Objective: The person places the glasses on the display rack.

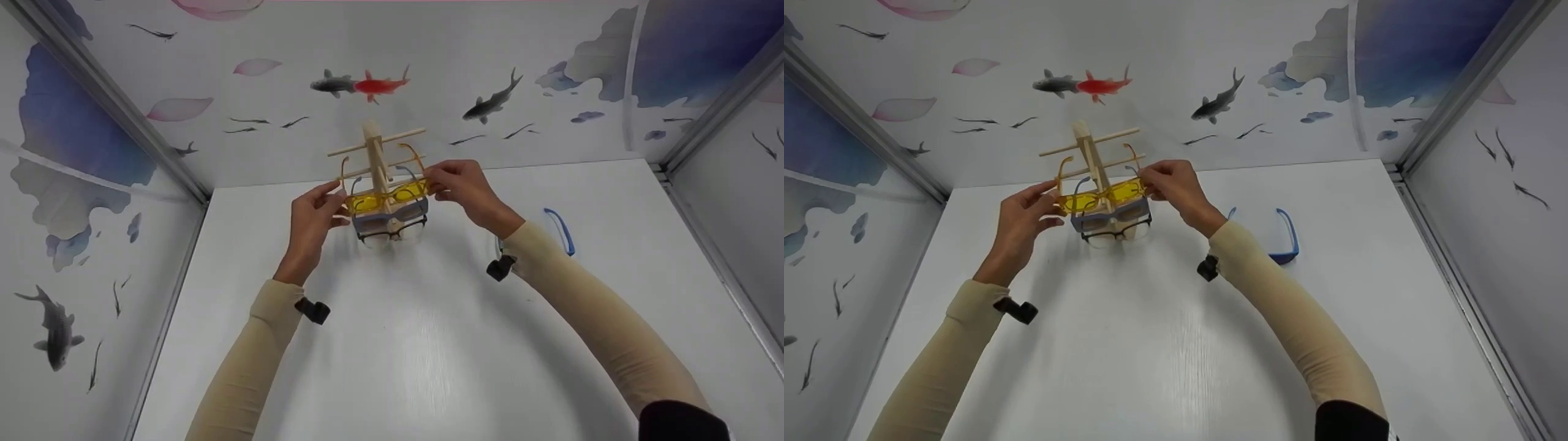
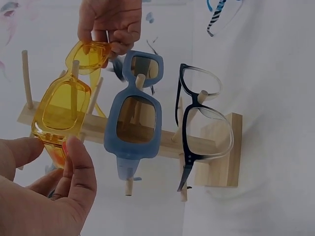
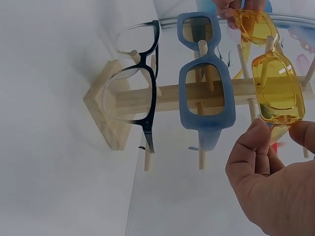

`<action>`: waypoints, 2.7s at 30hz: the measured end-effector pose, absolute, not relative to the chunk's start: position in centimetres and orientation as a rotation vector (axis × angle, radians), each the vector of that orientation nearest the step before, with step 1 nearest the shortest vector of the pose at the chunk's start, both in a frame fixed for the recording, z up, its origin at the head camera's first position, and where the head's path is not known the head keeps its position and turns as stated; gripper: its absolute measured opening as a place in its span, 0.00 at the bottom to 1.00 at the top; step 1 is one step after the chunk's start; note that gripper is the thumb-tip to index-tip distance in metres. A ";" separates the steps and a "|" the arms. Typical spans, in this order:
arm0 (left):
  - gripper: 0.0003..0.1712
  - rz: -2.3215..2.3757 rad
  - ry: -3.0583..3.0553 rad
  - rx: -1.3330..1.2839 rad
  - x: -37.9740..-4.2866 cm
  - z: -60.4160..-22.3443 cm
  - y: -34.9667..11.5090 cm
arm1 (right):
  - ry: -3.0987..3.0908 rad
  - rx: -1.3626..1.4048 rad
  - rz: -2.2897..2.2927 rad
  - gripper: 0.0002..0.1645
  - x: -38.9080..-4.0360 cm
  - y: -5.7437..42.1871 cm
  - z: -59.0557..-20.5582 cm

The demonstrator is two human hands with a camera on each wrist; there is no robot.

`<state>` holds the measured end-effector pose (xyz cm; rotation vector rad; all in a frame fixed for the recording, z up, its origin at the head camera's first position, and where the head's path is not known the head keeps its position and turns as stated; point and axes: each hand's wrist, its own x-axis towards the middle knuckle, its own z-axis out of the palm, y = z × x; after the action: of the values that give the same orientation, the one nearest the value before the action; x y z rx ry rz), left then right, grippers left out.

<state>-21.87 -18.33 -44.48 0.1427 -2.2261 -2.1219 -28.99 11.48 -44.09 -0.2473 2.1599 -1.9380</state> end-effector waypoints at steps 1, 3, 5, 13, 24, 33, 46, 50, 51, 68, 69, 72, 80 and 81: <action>0.28 -2.107 -2.235 0.140 -21.7 -44.6 -18.4 | 2.185 -0.242 -1.930 0.27 -28.9 11.6 -44.1; 0.29 -2.076 -2.251 0.138 -21.4 -44.7 -18.6 | 2.232 -0.232 -1.911 0.29 -28.7 12.1 -44.3; 0.30 -2.051 -2.263 0.145 -20.9 -45.0 -18.9 | 2.263 -0.221 -1.899 0.32 -28.5 12.7 -44.5; 0.23 -2.008 -2.299 0.163 -19.3 -46.0 -20.0 | 2.326 -0.200 -1.859 0.31 -27.3 15.4 -45.2; 0.15 -2.072 -2.350 0.150 -18.0 -47.8 -17.8 | 2.358 -0.171 -1.898 0.25 -25.0 19.3 -46.8; 0.12 -2.109 -2.369 0.076 -17.2 -49.3 -15.7 | 2.324 -0.097 -1.924 0.25 -22.8 21.9 -48.1; 0.12 -2.190 -2.439 -0.019 -17.0 -51.0 -11.8 | 2.302 0.003 -1.968 0.26 -20.8 26.1 -50.1; 0.11 -2.203 -2.446 -0.101 -16.9 -51.7 -10.2 | 2.309 0.063 -1.980 0.26 -20.2 27.9 -50.6; 0.11 -2.206 -2.448 -0.114 -16.9 -51.9 -9.9 | 2.315 0.079 -1.979 0.26 -20.0 28.3 -50.7; 0.17 -2.313 -2.468 -0.130 -17.9 -55.0 -3.9 | 2.273 0.317 -2.164 0.25 -17.5 35.2 -53.0; 0.17 -2.320 -2.469 -0.133 -18.0 -55.1 -3.6 | 2.273 0.341 -2.174 0.24 -17.5 35.5 -53.2; 0.17 -2.342 -2.461 -0.141 -18.4 -55.5 -2.6 | 2.286 0.415 -2.177 0.19 -17.5 36.5 -53.9; 0.20 -2.339 -2.511 -0.125 -19.4 -56.4 -0.5 | 2.426 0.487 -1.886 0.32 -17.5 37.7 -56.4; 0.20 -2.342 -2.520 -0.115 -19.6 -56.5 -0.2 | 2.432 0.477 -1.869 0.35 -17.4 37.7 -56.6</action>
<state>-19.56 -0.23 -56.48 -0.1149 -2.5198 -2.3418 -17.40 37.74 -56.60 0.4768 2.4317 -1.8692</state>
